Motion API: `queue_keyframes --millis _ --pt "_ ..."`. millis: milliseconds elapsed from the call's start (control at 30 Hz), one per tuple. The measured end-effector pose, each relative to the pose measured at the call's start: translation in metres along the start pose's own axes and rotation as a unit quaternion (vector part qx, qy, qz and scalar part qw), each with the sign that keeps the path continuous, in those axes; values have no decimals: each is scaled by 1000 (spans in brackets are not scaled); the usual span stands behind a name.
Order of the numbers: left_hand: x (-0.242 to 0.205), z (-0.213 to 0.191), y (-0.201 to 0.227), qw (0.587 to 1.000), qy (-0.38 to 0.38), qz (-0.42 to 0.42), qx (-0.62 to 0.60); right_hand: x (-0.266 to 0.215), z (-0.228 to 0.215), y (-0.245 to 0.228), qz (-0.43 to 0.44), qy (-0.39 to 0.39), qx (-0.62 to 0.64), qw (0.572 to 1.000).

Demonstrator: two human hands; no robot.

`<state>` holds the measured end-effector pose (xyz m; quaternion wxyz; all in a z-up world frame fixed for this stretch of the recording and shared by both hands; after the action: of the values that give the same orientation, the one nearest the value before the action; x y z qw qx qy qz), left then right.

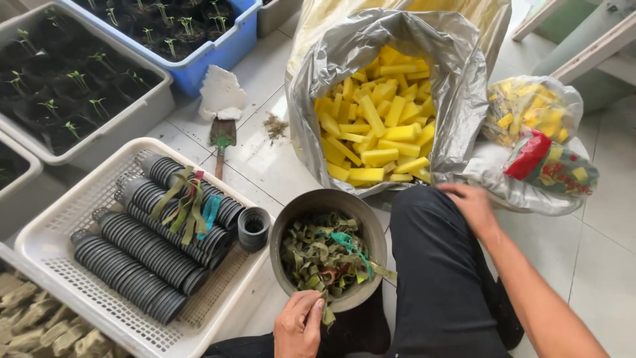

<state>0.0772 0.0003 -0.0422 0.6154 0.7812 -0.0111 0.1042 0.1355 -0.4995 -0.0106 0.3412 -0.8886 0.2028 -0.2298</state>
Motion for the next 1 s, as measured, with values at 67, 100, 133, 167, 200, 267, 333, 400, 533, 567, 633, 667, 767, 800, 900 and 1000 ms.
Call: queue_keyframes --millis 67,100,133,167,200,267,333,400,533,567,633,667,767,800,900,1000 --pt "-6 1 -7 1000 -1 -25 -17 19 44 -4 39 -94 31 994" --pt "4 3 -9 998 8 -42 -35 44 80 -20 65 -189 65 978" --pt "-7 23 -78 998 27 -31 -40 44 126 46 43 -190 70 978" --pt "-8 46 -132 998 31 46 -38 67 169 74 -190 -184 -2 964" --pt "-11 71 -181 991 35 123 -32 98 205 99 -411 -163 -78 894" --pt "0 65 -182 991 57 119 -30 105 228 74 -394 -167 -159 890" --pt "-2 55 -154 993 51 105 -35 94 211 47 -346 -172 -253 887" --pt "-2 32 -109 999 45 10 -10 80 174 -11 -346 -157 -405 831" --pt "-6 1 -48 996 30 -72 35 110 114 -24 112 -63 73 989" --pt "-3 0 -48 997 37 -51 43 120 98 -40 122 -34 102 987" --pt "1 0 -45 997 46 -24 50 136 71 -64 129 -3 134 983" --pt "3 0 -43 997 48 -22 56 144 60 -73 121 9 145 982" --pt "1 -2 -38 996 46 -32 74 148 35 -91 102 26 161 981" --pt "2 -2 -37 994 48 -43 83 150 27 -100 87 30 166 982" --pt "5 7 -53 992 57 -55 100 161 10 -118 72 48 164 983" --pt "3 7 -43 990 64 -55 114 147 -5 -126 48 62 155 985"
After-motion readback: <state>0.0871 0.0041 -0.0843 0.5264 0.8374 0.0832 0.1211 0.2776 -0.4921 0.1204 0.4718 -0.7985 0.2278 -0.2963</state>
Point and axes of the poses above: each hand's wrist, its own x-axis towards the middle knuckle, its own z-axis out of the palm, y = z × x, the point moved 8 cm from there along x, towards the middle knuckle, and after that the axes turned 15 degrees about y, right-handed, at the moved point
